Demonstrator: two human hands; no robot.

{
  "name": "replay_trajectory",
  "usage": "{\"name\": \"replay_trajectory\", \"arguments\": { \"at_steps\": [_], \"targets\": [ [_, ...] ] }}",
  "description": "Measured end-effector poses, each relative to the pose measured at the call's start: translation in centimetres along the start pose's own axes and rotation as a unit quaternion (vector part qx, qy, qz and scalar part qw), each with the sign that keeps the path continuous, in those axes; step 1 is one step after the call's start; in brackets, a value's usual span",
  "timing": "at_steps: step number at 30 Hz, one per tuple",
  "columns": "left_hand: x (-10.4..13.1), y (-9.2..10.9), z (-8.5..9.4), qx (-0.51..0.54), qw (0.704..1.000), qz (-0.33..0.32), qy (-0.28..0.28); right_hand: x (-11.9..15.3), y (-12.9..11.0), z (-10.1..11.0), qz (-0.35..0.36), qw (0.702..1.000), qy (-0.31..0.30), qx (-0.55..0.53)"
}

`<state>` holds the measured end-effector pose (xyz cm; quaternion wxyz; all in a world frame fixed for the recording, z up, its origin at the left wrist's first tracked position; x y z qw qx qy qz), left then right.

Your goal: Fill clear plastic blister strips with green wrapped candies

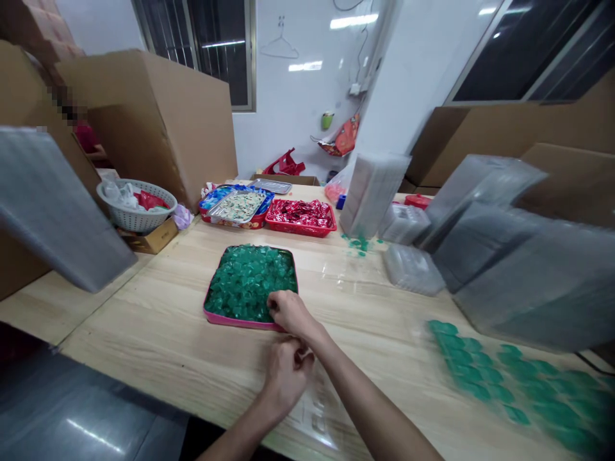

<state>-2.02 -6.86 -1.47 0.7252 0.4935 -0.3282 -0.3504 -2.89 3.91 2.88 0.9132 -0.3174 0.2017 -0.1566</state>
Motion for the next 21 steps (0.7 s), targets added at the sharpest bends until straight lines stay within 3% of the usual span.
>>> {"name": "replay_trajectory", "arguments": {
  "at_steps": [2,4,8,14,21],
  "targets": [
    [0.4,0.2,1.2,0.013,1.000,-0.003,0.021,0.9,0.4,0.7,-0.007,0.999,0.011,-0.043],
    [0.8,0.5,2.2,0.039,0.997,0.000,0.061,2.6,0.7,1.8,-0.022,0.986,0.036,-0.164],
    [1.5,1.3,2.8,0.116,0.987,-0.003,0.108,7.1,0.7,3.3,-0.063,0.914,0.084,-0.392],
    [2.3,1.9,1.4,0.131,0.989,-0.021,0.060,12.0,0.5,2.8,-0.105,0.887,0.136,-0.429],
    [2.9,1.8,0.2,0.139,0.989,0.013,0.043,13.8,0.5,2.0,-0.095,0.880,0.224,-0.407]
  ]
}}
Point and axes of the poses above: each hand's wrist, its own x-axis away from the middle knuckle, its own z-axis out of the back of the hand, y = z × x, the point moved 1 cm from there along -x, towards the middle knuckle, and after that the axes turned 9 degrees about z, right-handed, at the moved point
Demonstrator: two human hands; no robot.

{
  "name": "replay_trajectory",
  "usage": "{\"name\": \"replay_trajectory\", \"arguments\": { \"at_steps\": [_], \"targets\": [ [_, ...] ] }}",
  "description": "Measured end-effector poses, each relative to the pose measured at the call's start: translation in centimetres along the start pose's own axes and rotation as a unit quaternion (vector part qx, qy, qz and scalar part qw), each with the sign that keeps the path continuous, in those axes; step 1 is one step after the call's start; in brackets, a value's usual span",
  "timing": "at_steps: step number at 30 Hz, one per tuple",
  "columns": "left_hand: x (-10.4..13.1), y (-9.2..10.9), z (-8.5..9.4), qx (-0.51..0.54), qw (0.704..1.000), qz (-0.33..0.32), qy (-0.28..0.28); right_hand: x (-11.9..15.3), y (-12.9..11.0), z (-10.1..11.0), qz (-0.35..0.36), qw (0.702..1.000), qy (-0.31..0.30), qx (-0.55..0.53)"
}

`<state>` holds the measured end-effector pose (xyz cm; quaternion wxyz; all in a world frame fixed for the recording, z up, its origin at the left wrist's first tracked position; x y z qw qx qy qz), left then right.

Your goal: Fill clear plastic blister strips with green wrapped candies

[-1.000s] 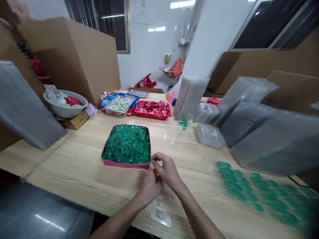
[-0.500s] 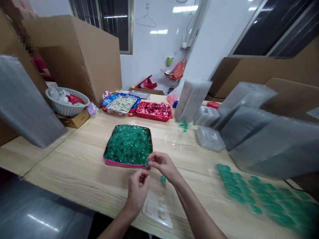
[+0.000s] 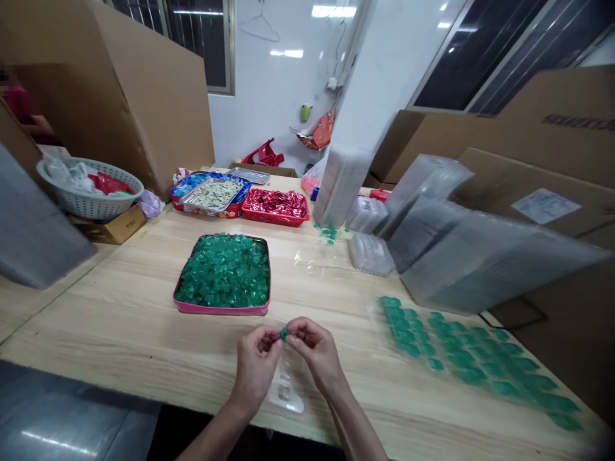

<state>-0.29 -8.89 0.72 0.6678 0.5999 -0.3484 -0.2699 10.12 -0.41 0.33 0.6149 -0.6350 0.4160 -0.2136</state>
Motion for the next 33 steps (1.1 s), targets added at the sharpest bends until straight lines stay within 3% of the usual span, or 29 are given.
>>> {"name": "replay_trajectory", "arguments": {
  "at_steps": [8,11,18,28,33],
  "targets": [
    [-0.3,-1.1,-0.6,0.008,1.000,0.002,-0.007,0.9,0.7,0.2,0.045,0.998,0.050,0.023],
    [-0.4,-1.0,-0.8,0.064,0.997,0.040,-0.016,1.2,1.0,0.4,0.035,0.998,0.054,0.015],
    [0.0,0.3,-0.7,0.207,0.964,0.149,-0.070,1.3,1.4,0.7,-0.026,0.999,0.015,-0.021],
    [-0.3,0.3,-0.4,0.218,0.943,0.198,-0.154,1.2,0.9,0.9,-0.074,0.988,-0.070,-0.114],
    [-0.7,0.3,-0.1,0.210,0.944,0.203,-0.154,1.3,1.0,1.0,-0.076,0.985,-0.074,-0.139]
  ]
}}
Point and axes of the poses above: each hand's wrist, its own x-axis away from the middle knuckle, its own z-axis out of the back of the hand, y = z × x, the point moved 1 cm from there along -x, towards the middle knuckle, and after that the axes turned 9 degrees about z, right-handed, at the moved point
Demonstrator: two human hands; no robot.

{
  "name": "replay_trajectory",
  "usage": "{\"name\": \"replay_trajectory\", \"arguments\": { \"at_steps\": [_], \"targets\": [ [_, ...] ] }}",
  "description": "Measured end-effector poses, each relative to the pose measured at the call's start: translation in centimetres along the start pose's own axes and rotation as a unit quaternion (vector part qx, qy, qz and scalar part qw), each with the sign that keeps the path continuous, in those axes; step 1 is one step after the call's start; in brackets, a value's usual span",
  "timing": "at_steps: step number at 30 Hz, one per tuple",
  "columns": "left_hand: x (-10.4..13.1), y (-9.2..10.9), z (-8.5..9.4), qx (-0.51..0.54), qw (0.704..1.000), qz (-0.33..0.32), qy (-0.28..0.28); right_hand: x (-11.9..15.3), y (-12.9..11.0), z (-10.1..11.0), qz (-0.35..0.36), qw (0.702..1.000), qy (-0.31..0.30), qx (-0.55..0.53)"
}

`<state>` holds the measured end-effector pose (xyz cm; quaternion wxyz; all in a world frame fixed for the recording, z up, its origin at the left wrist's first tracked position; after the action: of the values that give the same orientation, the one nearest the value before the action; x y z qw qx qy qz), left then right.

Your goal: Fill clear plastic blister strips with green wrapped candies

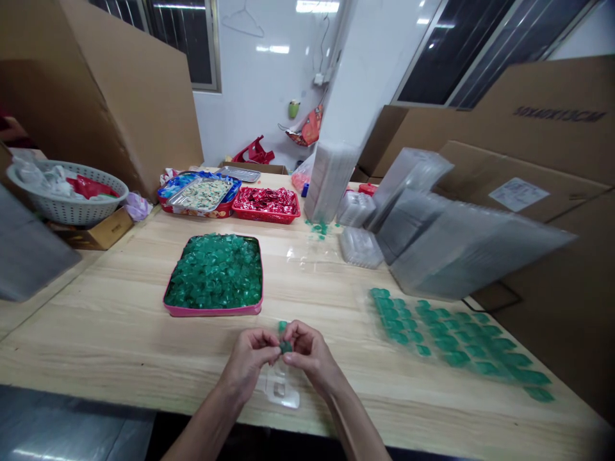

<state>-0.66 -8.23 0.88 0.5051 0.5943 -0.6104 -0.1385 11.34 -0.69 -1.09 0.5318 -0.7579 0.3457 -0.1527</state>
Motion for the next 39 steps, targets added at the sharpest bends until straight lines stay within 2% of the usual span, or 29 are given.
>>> {"name": "replay_trajectory", "arguments": {
  "at_steps": [4,10,14,18,23,28,34,39],
  "targets": [
    [-0.1,0.2,0.1,0.013,1.000,-0.010,-0.001,0.0,0.0,0.2,0.003,1.000,0.028,-0.014],
    [-0.7,0.1,0.0,0.019,1.000,-0.018,-0.010,-0.3,-0.1,0.8,-0.017,0.996,0.079,0.024],
    [-1.8,-0.5,0.3,-0.046,0.998,-0.030,0.019,-0.5,0.1,1.2,-0.029,0.992,0.100,0.068],
    [-3.0,-1.5,0.8,-0.116,0.991,-0.040,0.058,-0.4,1.1,1.5,-0.033,0.984,0.084,0.152],
    [-3.9,-2.2,1.2,-0.170,0.981,-0.069,0.069,-0.2,2.0,1.5,0.008,0.958,0.081,0.275],
    [-4.9,-2.3,0.8,-0.224,0.963,-0.116,0.093,-0.5,1.6,1.3,0.057,0.907,0.099,0.405],
    [-5.6,-2.2,0.2,-0.288,0.936,-0.157,0.125,-0.9,1.9,1.1,0.100,0.865,0.109,0.479],
    [-4.8,-2.2,0.2,-0.329,0.920,-0.177,0.118,-0.8,2.0,1.1,0.088,0.859,0.101,0.493]
  ]
}}
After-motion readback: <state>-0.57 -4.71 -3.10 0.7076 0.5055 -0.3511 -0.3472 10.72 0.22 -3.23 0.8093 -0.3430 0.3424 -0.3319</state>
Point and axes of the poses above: each hand's wrist, its own x-axis away from the middle knuckle, its own z-axis out of the back of the hand, y = z × x, the point moved 1 cm from there along -x, towards the middle knuckle, and after that the axes turned 9 degrees about z, right-handed, at the moved point
